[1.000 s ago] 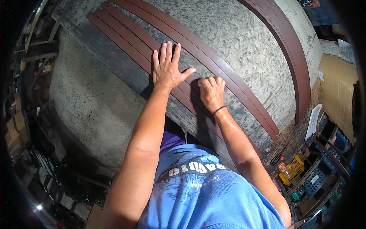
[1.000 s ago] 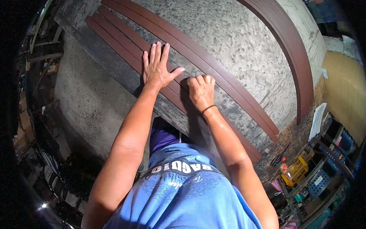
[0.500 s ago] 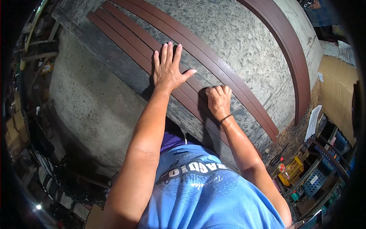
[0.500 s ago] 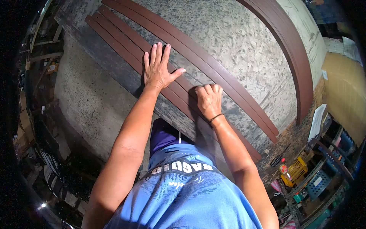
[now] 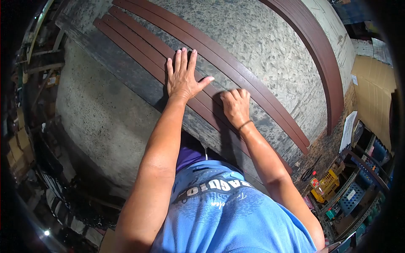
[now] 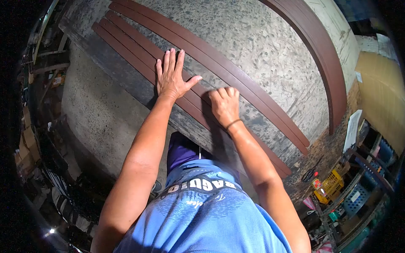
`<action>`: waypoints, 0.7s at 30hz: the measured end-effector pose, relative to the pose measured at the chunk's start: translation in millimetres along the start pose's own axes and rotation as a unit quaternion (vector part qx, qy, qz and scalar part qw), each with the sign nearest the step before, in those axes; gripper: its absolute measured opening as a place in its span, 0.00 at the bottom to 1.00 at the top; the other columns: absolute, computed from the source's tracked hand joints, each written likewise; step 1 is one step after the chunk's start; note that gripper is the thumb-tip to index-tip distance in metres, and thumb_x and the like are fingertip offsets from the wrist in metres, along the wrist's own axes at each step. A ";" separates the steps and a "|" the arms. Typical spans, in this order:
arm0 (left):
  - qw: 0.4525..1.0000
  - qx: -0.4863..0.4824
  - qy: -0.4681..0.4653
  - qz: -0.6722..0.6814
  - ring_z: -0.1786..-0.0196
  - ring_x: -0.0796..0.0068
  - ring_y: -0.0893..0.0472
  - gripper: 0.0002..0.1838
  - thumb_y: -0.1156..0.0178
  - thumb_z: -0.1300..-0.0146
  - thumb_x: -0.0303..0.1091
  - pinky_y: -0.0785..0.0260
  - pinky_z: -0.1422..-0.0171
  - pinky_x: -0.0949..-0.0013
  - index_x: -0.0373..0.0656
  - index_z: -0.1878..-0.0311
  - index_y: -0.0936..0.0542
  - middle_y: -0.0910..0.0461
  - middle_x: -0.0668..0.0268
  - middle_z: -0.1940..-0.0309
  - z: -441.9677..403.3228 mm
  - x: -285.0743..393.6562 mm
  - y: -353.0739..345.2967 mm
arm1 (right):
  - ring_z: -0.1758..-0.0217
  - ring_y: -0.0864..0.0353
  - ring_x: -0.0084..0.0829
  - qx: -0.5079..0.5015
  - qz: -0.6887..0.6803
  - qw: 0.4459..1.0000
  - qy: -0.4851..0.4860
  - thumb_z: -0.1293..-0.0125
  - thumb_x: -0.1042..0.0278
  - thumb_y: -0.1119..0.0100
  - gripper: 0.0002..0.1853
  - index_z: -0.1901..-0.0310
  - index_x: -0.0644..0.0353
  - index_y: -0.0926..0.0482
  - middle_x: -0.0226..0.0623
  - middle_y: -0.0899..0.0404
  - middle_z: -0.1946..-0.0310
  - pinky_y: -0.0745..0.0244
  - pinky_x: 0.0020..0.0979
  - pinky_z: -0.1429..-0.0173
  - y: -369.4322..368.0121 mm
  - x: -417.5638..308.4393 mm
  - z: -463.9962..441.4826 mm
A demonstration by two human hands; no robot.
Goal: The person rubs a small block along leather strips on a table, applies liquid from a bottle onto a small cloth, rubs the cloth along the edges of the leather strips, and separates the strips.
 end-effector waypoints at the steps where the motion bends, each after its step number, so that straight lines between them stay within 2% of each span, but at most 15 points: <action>1: 1.000 0.003 -0.002 0.004 0.17 0.54 0.55 0.57 0.45 0.44 0.77 0.67 0.17 0.40 0.51 0.19 0.48 0.51 0.52 0.19 0.2 0.4 0.6 | 0.55 0.27 0.40 -0.007 0.003 1.000 0.000 0.44 0.70 0.33 0.08 0.62 0.50 0.19 0.31 0.23 0.64 0.34 0.42 0.49 8.6 4.4 14.6; 3: 1.000 0.003 -0.001 0.009 0.17 0.54 0.55 0.57 0.44 0.43 0.77 0.67 0.17 0.40 0.51 0.19 0.48 0.51 0.51 0.19 0.5 -0.2 0.7 | 0.55 0.27 0.40 -0.017 0.004 1.000 0.001 0.44 0.70 0.33 0.08 0.62 0.50 0.19 0.31 0.23 0.65 0.34 0.43 0.49 10.5 6.2 21.6; 5: 1.000 -0.009 0.001 0.001 0.17 0.54 0.55 0.57 0.44 0.43 0.76 0.67 0.17 0.40 0.51 0.19 0.49 0.51 0.52 0.19 0.1 0.8 2.0 | 0.55 0.27 0.40 0.007 -0.002 1.000 -0.002 0.43 0.71 0.38 0.06 0.63 0.51 0.20 0.32 0.26 0.67 0.36 0.44 0.47 4.5 1.3 13.0; 9: 1.000 -0.006 -0.015 -0.002 0.17 0.55 0.55 0.55 0.44 0.41 0.74 0.67 0.17 0.42 0.51 0.19 0.48 0.51 0.52 0.19 0.3 1.6 0.6 | 0.56 0.27 0.42 0.061 0.008 0.998 -0.027 0.44 0.70 0.38 0.06 0.64 0.50 0.20 0.35 0.26 0.67 0.34 0.45 0.49 -13.2 -1.1 -32.3; 11: 1.000 -0.009 0.002 -0.012 0.16 0.55 0.56 0.52 0.46 0.39 0.73 0.68 0.16 0.43 0.52 0.19 0.46 0.52 0.52 0.19 -0.5 -0.7 -3.2 | 0.58 0.27 0.43 0.057 0.043 0.990 -0.125 0.46 0.72 0.37 0.08 0.63 0.50 0.20 0.36 0.26 0.68 0.34 0.45 0.52 24.8 15.1 -25.5; 12: 1.000 -0.013 0.002 -0.012 0.16 0.55 0.57 0.50 0.47 0.38 0.72 0.69 0.16 0.44 0.52 0.20 0.45 0.53 0.52 0.18 -0.5 -1.0 -4.6 | 0.61 0.28 0.43 0.136 0.013 0.984 -0.116 0.47 0.74 0.36 0.09 0.63 0.52 0.20 0.37 0.26 0.68 0.35 0.45 0.56 50.6 26.2 -15.0; 14: 1.000 -0.013 -0.008 -0.023 0.16 0.55 0.57 0.50 0.47 0.37 0.72 0.69 0.16 0.44 0.52 0.19 0.45 0.53 0.52 0.18 0.1 -0.4 -5.2 | 0.64 0.29 0.42 0.176 0.014 0.965 -0.194 0.40 0.75 0.37 0.05 0.62 0.55 0.20 0.39 0.26 0.70 0.35 0.42 0.56 81.9 52.2 25.6; 17: 0.999 0.007 -0.034 -0.030 0.16 0.55 0.56 0.49 0.46 0.37 0.71 0.69 0.16 0.43 0.53 0.20 0.43 0.51 0.54 0.19 1.2 1.5 -1.2 | 0.61 0.25 0.42 0.207 0.013 0.924 -0.320 0.36 0.71 0.36 0.04 0.61 0.58 0.19 0.39 0.24 0.68 0.30 0.40 0.53 112.1 62.2 91.0; 19: 0.999 -0.021 -0.041 -0.003 0.16 0.54 0.55 0.46 0.44 0.38 0.70 0.69 0.17 0.40 0.53 0.22 0.37 0.50 0.56 0.19 3.7 0.7 3.9 | 0.55 0.22 0.41 0.238 0.022 0.900 -0.365 0.34 0.70 0.38 0.04 0.59 0.58 0.18 0.40 0.21 0.64 0.27 0.38 0.48 119.3 50.7 132.2; 20: 0.997 0.011 -0.070 0.033 0.18 0.55 0.52 0.43 0.39 0.40 0.67 0.69 0.18 0.37 0.52 0.26 0.31 0.43 0.58 0.21 5.7 -4.0 -1.4 | 0.56 0.21 0.39 0.261 0.007 0.881 -0.395 0.33 0.70 0.38 0.05 0.59 0.59 0.18 0.40 0.20 0.63 0.26 0.37 0.48 118.6 40.8 152.1; 21: 0.995 0.010 -0.097 0.037 0.18 0.55 0.52 0.43 0.39 0.40 0.67 0.69 0.18 0.37 0.52 0.26 0.31 0.43 0.58 0.21 6.7 -6.2 2.3 | 0.56 0.21 0.38 0.285 -0.004 0.859 -0.426 0.33 0.70 0.38 0.05 0.58 0.59 0.18 0.39 0.20 0.63 0.26 0.36 0.49 117.2 27.6 170.4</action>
Point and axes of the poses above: each hand's wrist, its own z-axis away from the middle knuckle, its own y-axis out of the back of the hand, x = y × z, the point moved 3 cm from there along -z, towards the middle knuckle
